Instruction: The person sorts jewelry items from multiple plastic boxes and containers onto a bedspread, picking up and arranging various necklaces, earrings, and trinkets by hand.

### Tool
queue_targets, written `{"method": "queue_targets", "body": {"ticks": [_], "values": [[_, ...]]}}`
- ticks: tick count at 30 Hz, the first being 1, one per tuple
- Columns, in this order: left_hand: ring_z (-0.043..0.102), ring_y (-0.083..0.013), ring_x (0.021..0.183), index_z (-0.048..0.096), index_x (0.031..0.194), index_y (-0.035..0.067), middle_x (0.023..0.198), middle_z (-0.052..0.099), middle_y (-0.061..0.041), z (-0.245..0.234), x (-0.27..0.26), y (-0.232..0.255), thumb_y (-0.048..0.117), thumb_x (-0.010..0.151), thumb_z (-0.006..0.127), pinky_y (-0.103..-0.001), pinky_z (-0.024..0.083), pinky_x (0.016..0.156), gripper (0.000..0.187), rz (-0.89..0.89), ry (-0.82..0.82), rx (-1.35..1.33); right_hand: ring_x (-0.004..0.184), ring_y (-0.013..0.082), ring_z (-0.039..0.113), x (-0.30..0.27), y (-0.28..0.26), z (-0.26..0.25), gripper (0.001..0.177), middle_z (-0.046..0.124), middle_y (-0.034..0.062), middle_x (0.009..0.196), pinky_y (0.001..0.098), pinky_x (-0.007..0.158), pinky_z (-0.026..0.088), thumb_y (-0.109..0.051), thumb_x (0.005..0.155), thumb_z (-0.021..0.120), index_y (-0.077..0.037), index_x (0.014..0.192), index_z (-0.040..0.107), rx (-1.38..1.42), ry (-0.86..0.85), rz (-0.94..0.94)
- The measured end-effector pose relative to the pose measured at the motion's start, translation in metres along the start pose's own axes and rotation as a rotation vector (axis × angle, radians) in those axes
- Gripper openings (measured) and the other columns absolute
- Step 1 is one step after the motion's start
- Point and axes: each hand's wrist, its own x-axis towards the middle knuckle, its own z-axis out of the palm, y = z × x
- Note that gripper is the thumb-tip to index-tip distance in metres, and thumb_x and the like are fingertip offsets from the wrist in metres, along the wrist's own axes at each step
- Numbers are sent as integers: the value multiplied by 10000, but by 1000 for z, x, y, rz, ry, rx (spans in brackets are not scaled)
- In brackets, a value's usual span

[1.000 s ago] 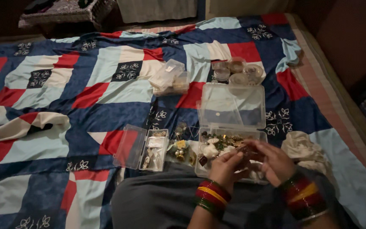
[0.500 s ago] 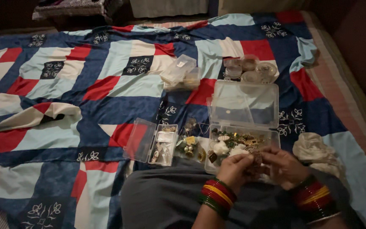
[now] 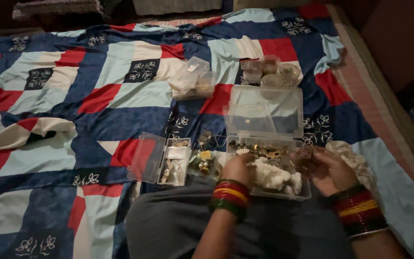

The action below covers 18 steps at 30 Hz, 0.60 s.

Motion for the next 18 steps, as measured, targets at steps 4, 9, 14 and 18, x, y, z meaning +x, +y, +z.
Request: {"method": "queue_targets", "body": {"ticks": [4,9,14,18], "values": [[656,-345,1123,705,1215,142,1232,683,-144,23,-5,25,142,880,674,-449,564,921,337,237,-274,528,1087,277,672,-2,0,-7,358,692,162,1198,480,958,525,-238,1068,430,0,1250,627,6,100,30],[612,-345,1218,734,1124,137,1223,685,-129,15,-7,40,139,926,642,-481,571,908,218,323,-195,575,1168,311,643,-2,-13,-16,385,691,180,1238,514,1024,494,-230,1037,434,8,1265,633,86,133,72],[656,-344,1063,757,1090,90,1087,728,-166,-14,-5,72,208,819,708,-469,540,947,300,180,-127,242,1231,323,609,-3,-13,-9,375,656,165,1294,550,1081,467,-240,1052,432,13,1263,611,233,174,93],[712,-354,975,720,1121,19,1078,727,-207,-7,9,88,359,878,751,-447,576,915,419,119,-32,81,1214,373,604,-10,-19,-11,410,665,146,1297,566,1065,452,-242,1040,413,24,1242,650,299,84,80]]}}
